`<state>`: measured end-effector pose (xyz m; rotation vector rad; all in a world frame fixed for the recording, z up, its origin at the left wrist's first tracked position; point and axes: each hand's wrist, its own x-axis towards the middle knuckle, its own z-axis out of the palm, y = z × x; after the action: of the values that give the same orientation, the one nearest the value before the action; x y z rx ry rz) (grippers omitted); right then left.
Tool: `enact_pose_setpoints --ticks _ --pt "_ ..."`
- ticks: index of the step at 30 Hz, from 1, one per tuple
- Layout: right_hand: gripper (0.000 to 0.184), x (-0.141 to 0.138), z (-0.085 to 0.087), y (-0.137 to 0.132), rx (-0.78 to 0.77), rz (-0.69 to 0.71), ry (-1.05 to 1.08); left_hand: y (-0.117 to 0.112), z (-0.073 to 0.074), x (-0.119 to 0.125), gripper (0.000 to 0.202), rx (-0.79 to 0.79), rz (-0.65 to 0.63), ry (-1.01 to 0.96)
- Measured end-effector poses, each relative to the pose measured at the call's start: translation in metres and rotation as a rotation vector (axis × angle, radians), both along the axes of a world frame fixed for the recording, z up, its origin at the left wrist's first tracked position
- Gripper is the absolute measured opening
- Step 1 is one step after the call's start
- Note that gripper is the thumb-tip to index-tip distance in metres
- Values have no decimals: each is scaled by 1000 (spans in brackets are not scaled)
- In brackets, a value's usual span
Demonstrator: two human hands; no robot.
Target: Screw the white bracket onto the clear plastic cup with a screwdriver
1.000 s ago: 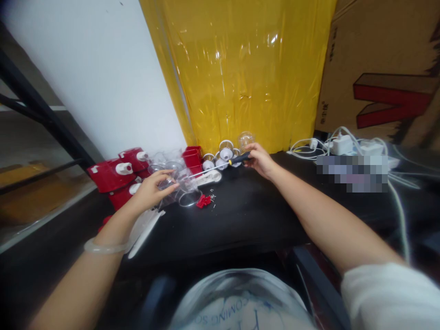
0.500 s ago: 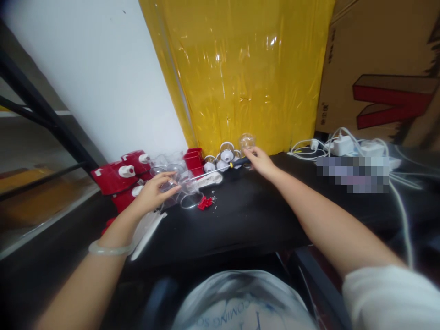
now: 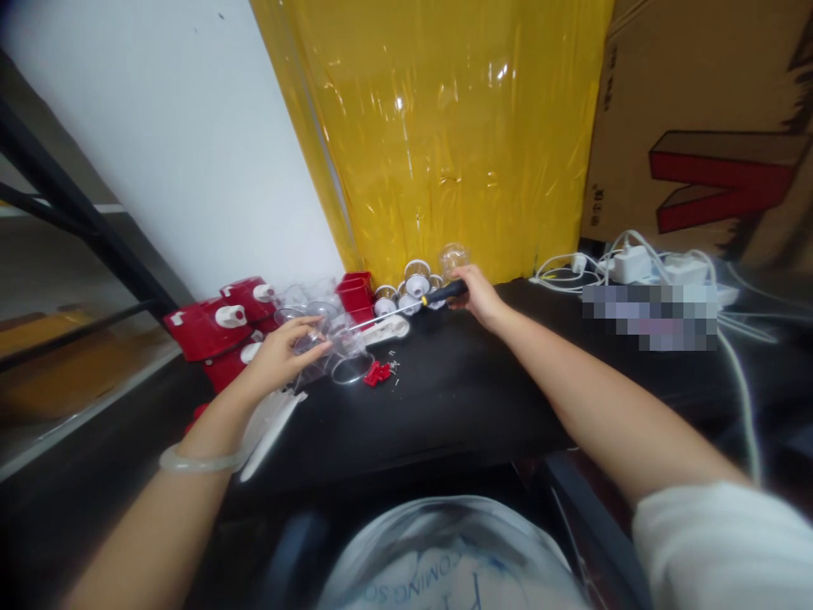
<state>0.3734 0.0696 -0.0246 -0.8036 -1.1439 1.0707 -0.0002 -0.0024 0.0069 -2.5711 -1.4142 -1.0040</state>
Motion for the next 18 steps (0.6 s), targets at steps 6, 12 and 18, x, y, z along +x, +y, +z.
enact_pose_setpoints --ticks 6,12,18 --pt "41 3 -5 6 87 -139 -274 -1 0 0 43 -7 6 -1" --pt "35 3 2 -4 51 71 1 0 -1 -2 42 2 3 3" --pt "32 4 3 -3 60 51 -23 0 0 -1 41 -3 -4 3"
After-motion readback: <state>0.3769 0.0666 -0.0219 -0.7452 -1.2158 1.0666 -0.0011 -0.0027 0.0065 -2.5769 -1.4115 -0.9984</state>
